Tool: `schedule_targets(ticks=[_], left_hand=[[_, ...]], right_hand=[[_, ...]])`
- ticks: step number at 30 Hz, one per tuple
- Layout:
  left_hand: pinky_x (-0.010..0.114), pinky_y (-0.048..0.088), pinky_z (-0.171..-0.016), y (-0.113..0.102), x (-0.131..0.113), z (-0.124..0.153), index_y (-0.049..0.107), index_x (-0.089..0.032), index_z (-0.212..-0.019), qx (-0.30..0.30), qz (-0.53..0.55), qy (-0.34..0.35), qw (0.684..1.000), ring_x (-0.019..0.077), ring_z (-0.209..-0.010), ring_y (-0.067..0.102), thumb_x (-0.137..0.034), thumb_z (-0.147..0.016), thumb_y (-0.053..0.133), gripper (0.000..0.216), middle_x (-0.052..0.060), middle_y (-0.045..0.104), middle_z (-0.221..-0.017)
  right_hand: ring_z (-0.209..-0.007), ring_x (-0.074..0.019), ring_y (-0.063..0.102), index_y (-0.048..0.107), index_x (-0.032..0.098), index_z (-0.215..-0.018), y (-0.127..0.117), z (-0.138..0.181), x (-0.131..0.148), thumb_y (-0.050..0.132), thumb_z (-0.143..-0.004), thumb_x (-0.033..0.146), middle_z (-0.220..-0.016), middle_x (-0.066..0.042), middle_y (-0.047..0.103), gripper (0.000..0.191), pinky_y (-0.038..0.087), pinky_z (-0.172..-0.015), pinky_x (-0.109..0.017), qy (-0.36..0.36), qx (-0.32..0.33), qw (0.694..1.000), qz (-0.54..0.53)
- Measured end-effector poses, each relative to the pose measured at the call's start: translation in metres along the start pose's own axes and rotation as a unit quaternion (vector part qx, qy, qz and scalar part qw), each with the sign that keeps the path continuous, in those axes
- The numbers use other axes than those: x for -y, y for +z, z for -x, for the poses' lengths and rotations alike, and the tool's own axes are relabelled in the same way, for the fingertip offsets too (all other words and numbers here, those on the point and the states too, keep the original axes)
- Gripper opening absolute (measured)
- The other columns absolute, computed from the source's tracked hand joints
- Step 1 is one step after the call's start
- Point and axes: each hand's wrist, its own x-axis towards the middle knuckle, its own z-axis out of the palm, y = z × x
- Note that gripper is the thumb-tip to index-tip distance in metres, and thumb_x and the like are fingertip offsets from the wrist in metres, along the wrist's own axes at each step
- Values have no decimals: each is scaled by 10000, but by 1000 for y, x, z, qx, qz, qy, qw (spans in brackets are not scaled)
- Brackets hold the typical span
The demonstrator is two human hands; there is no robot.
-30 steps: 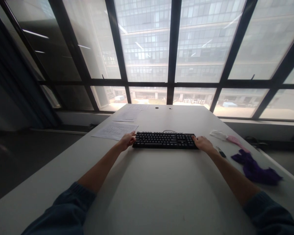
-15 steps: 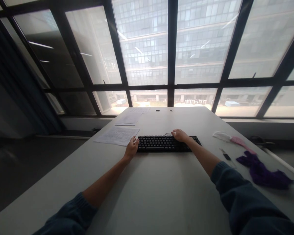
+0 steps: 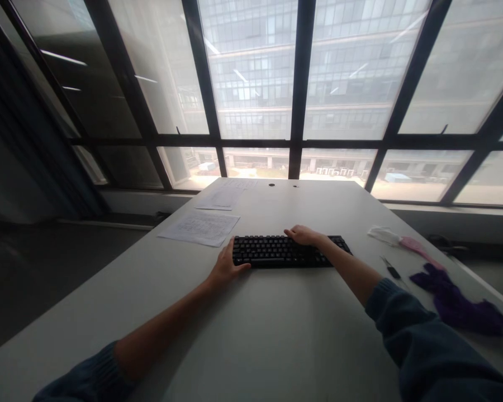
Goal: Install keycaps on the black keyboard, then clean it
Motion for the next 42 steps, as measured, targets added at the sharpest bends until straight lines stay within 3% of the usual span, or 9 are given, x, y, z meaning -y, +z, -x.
schedule_targets(ticks=[8, 13, 17, 19, 23, 27, 30, 36, 42], left_hand=[[554, 329, -1180, -3, -5, 62, 185, -147, -1593, 22, -109, 34, 993, 419, -1450, 344, -561, -701, 782, 1150, 216, 386, -1555], [573, 321, -1179, -7, -13, 72, 177, -141, -1589, 35, -134, 47, 989, 424, -1459, 331, -613, -708, 762, 1157, 228, 352, -1575], [545, 356, -1163, -11, -8, 66, 167, -164, -1592, 47, -160, 77, 983, 416, -1474, 313, -645, -702, 751, 1168, 212, 309, -1607], [522, 388, -1141, -12, -7, 63, 163, -178, -1593, 50, -178, 87, 979, 411, -1442, 376, -641, -694, 752, 1171, 202, 357, -1586], [525, 460, -1032, -10, -11, 60, 130, -159, -1598, 59, -230, 47, 970, 415, -1230, 582, -613, -701, 728, 1170, 202, 555, -1417], [483, 495, -951, -9, -17, 60, 122, -157, -1599, 53, -249, 24, 967, 395, -1139, 627, -617, -705, 707, 1163, 186, 623, -1315], [476, 491, -957, -8, -19, 60, 113, -150, -1598, 54, -256, 28, 965, 396, -1170, 615, -618, -697, 708, 1177, 190, 616, -1329], [515, 454, -1022, -8, -27, 65, 119, -145, -1596, 53, -286, 35, 956, 422, -1265, 555, -664, -678, 706, 1206, 212, 557, -1407], [598, 390, -1074, -16, -30, 63, 153, -150, -1599, 65, -259, 30, 963, 429, -1282, 540, -748, -693, 666, 1200, 216, 570, -1394]], right_hand=[[-783, -240, 654, 723, 162, -786, 11, 71, 7, 321, -993, 657, -878, -140, 748, 670, 435, -733, -295, -71, -5, 997, -24], [-820, -222, 644, 699, 173, -806, 6, 103, -7, 371, -1021, 485, -921, -119, 727, 502, 462, -801, -309, -94, -107, 988, -63], [-951, -236, 655, 728, 167, -949, 2, 139, -30, 452, -991, 364, -1007, -119, 726, 342, 476, -900, -339, -37, -245, 965, -82], [-998, -237, 661, 733, 164, -1019, 2, 164, -46, 489, -964, 311, -1054, -122, 726, 290, 477, -942, -346, -6, -289, 954, -79], [-943, -225, 691, 731, 147, -1069, 2, 219, -94, 525, -923, 255, -1077, -129, 738, 275, 505, -915, -335, 73, -332, 939, -55], [-905, -246, 716, 737, 134, -1066, 0, 261, -146, 535, -903, 217, -1044, -142, 762, 273, 513, -856, -331, 236, -355, 905, 0], [-948, -267, 721, 747, 151, -1043, 3, 270, -163, 538, -913, 223, -1039, -145, 766, 257, 501, -855, -331, 284, -334, 897, 47], [-980, -305, 709, 721, 126, -1116, 16, 254, -159, 636, -885, 317, -1001, -164, 760, 312, 491, -820, -339, 310, -266, 909, 82], [-897, -272, 716, 704, 95, -1138, 22, 256, -170, 645, -826, 251, -942, -145, 762, 354, 499, -801, -316, 299, -265, 913, 77]])
